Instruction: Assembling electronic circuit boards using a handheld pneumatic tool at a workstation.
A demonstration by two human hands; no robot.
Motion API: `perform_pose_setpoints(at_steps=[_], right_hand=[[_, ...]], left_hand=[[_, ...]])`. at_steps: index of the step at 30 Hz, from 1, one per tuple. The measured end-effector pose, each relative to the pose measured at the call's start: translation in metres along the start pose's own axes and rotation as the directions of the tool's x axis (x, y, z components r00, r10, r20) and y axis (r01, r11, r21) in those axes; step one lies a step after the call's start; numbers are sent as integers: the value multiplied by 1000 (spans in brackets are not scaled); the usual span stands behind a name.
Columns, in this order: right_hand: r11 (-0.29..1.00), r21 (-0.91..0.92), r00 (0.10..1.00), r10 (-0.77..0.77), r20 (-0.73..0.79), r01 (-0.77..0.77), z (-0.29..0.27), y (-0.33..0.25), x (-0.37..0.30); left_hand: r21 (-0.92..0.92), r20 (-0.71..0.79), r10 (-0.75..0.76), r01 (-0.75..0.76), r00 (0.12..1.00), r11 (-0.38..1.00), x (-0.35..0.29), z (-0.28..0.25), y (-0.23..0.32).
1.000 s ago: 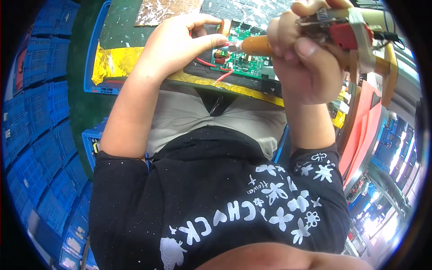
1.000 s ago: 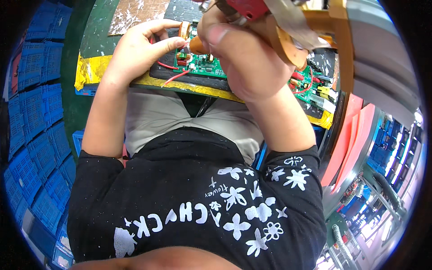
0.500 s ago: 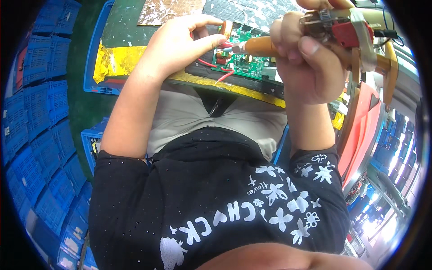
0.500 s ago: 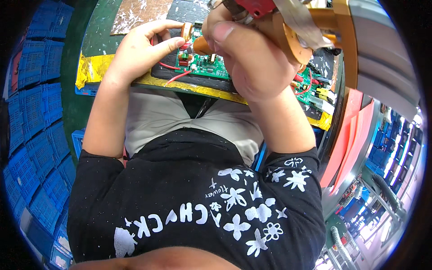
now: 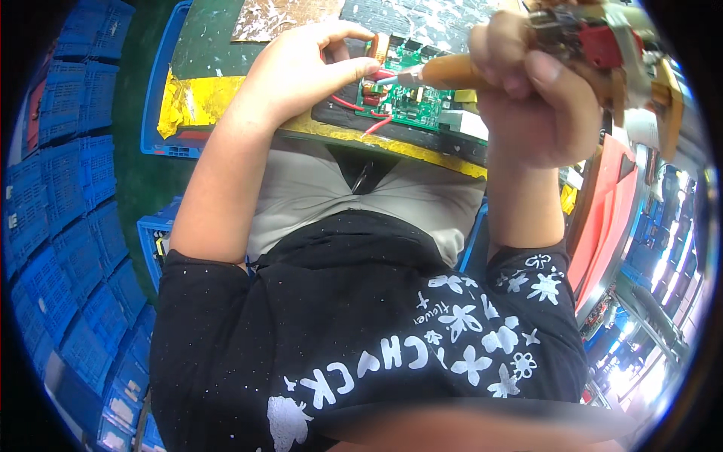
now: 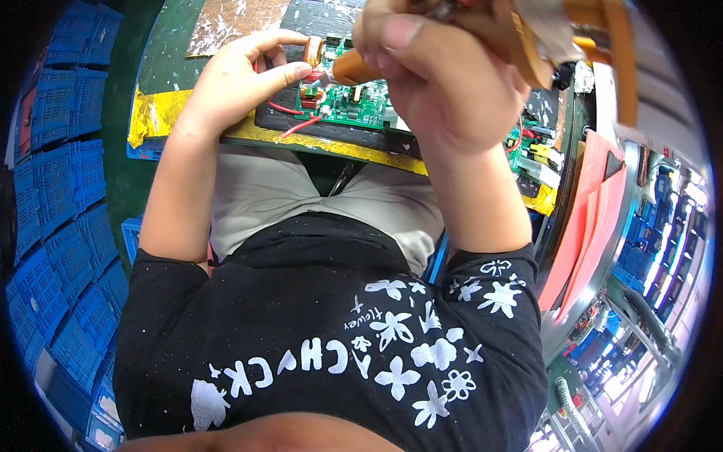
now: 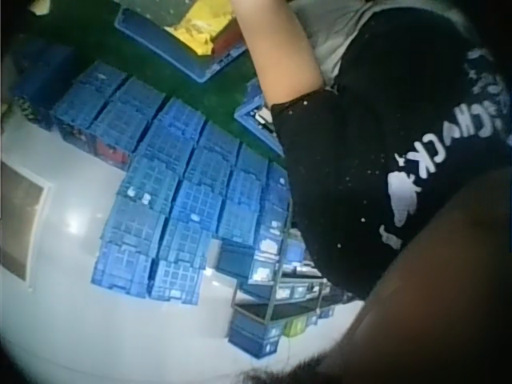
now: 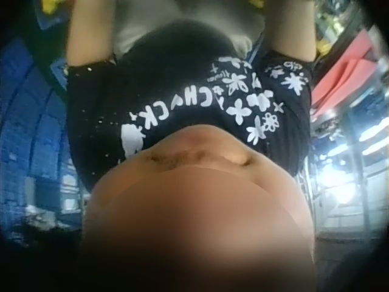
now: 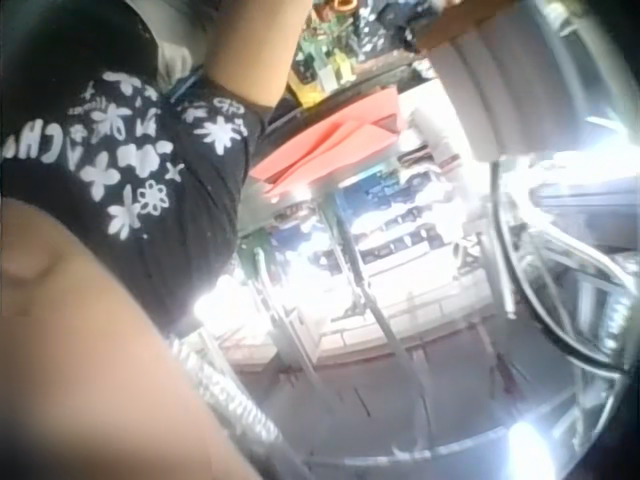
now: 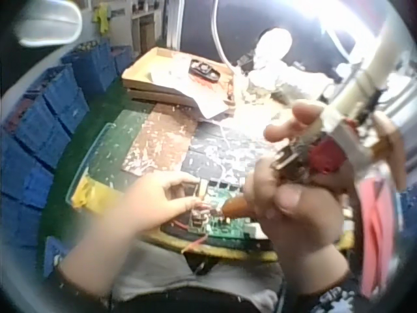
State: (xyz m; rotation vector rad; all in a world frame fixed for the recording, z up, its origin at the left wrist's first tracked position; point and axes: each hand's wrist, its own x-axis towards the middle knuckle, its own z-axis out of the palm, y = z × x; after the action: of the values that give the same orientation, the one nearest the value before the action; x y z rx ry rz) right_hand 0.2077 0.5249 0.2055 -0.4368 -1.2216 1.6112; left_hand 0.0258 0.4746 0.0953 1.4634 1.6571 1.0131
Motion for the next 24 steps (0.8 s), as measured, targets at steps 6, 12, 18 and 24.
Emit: perform_pose_setpoints(at_steps=[6, 12, 18, 24], right_hand=[[989, 115, 894, -129, 429, 88, -11, 2, 16], [986, -98, 891, -77, 447, 134, -3, 13, 15], [956, -276, 943, -6, 334, 104, 24, 18, 16], [944, -323, 944, 48, 327, 64, 38, 25, 20]], left_hand=[[46, 6, 12, -12, 1000, 999, 0, -3, 1], [101, 57, -3, -3, 998, 995, 4, -4, -3], [9, 60, -21, 21, 998, 1000, 1, -4, -7], [40, 81, -52, 49, 995, 998, 1, -7, -1]])
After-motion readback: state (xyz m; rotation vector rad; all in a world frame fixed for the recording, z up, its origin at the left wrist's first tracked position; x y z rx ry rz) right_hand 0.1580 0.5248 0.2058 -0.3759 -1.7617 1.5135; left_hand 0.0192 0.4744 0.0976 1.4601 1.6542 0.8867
